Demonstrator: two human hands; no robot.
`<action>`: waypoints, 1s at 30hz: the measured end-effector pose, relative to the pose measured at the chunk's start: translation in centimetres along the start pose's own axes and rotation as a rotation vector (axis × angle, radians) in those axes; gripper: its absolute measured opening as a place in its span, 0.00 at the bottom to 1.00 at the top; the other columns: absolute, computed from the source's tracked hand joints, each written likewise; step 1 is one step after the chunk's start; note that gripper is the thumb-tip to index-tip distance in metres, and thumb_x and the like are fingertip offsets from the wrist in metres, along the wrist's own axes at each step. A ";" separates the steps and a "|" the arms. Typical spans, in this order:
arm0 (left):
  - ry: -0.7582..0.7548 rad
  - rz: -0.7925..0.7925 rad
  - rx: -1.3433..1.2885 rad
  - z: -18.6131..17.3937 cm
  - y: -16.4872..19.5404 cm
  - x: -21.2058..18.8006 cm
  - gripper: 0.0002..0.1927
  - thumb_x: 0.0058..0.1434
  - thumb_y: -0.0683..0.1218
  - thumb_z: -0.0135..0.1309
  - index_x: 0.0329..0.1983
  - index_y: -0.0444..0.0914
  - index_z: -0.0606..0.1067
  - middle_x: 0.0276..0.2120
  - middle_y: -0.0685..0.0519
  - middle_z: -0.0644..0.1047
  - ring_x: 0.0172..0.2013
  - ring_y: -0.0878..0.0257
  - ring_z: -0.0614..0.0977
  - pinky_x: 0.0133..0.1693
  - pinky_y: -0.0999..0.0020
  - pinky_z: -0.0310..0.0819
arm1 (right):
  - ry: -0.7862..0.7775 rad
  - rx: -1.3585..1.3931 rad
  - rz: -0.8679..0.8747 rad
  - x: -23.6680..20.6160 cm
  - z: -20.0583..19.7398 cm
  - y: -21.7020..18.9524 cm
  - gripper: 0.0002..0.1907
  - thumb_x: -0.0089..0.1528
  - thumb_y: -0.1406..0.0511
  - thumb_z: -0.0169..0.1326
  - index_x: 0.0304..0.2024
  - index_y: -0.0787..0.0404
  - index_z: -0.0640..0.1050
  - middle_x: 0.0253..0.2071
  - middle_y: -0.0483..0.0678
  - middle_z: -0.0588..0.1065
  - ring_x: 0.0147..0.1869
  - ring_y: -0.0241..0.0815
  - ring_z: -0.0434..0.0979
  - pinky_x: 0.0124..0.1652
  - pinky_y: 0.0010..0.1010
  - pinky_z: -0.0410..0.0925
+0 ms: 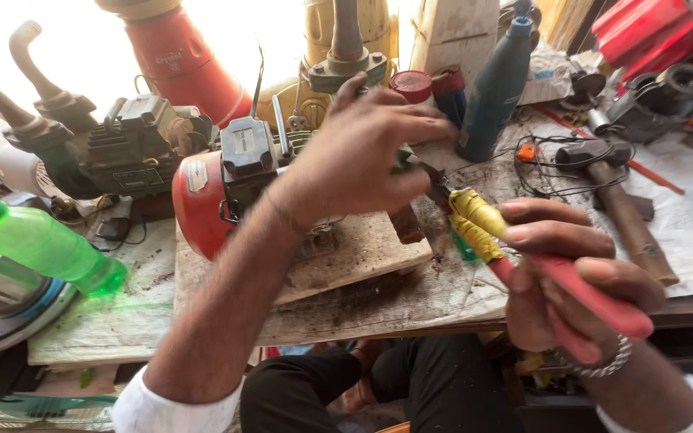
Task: The person uses pliers to manipulate and remove a wire or clip from a small motor mounted on a wooden board. They repeatedly adjust the motor and use the pliers to pull at a component near the shaft.
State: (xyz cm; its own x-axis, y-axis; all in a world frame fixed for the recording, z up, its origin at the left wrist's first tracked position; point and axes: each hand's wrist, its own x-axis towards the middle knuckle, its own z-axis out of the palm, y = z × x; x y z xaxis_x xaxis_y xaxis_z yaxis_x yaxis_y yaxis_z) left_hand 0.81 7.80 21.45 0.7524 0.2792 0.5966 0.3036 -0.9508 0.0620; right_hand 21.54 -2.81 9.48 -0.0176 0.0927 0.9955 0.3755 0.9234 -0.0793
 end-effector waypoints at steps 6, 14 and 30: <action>0.047 0.063 -0.060 2.0 9.3 -3.9 0.44 0.48 0.44 0.61 0.71 0.35 0.61 0.68 0.45 0.67 0.70 0.48 0.68 0.74 0.40 0.51 | 0.139 -0.096 -0.013 -4.2 0.8 -0.1 0.30 0.65 0.51 0.60 0.61 0.48 0.61 0.56 0.49 0.72 0.60 0.47 0.77 0.63 0.48 0.72; 0.265 0.134 0.032 6.6 9.4 -3.2 0.27 0.77 0.49 0.55 0.74 0.36 0.61 0.56 0.52 0.77 0.61 0.57 0.79 0.69 0.61 0.68 | 0.178 -0.300 0.081 -2.7 0.2 -2.6 0.28 0.67 0.47 0.61 0.61 0.44 0.63 0.58 0.43 0.66 0.62 0.39 0.71 0.65 0.36 0.67; 0.675 0.145 0.262 10.2 9.1 -4.3 0.02 0.77 0.46 0.49 0.49 0.44 0.70 0.41 0.59 0.79 0.48 0.65 0.85 0.69 0.61 0.56 | -0.064 -0.291 0.323 -4.2 -2.1 -9.0 0.16 0.54 0.65 0.69 0.30 0.44 0.72 0.45 0.33 0.70 0.46 0.36 0.75 0.59 0.35 0.70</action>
State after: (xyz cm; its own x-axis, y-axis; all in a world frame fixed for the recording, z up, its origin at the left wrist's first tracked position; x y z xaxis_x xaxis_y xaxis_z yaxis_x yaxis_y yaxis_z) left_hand 6.32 -0.72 11.31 0.2981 -0.0709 0.9519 0.4214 -0.8850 -0.1979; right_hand 20.20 -12.27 6.14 0.0895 0.3905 0.9163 0.6166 0.7008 -0.3589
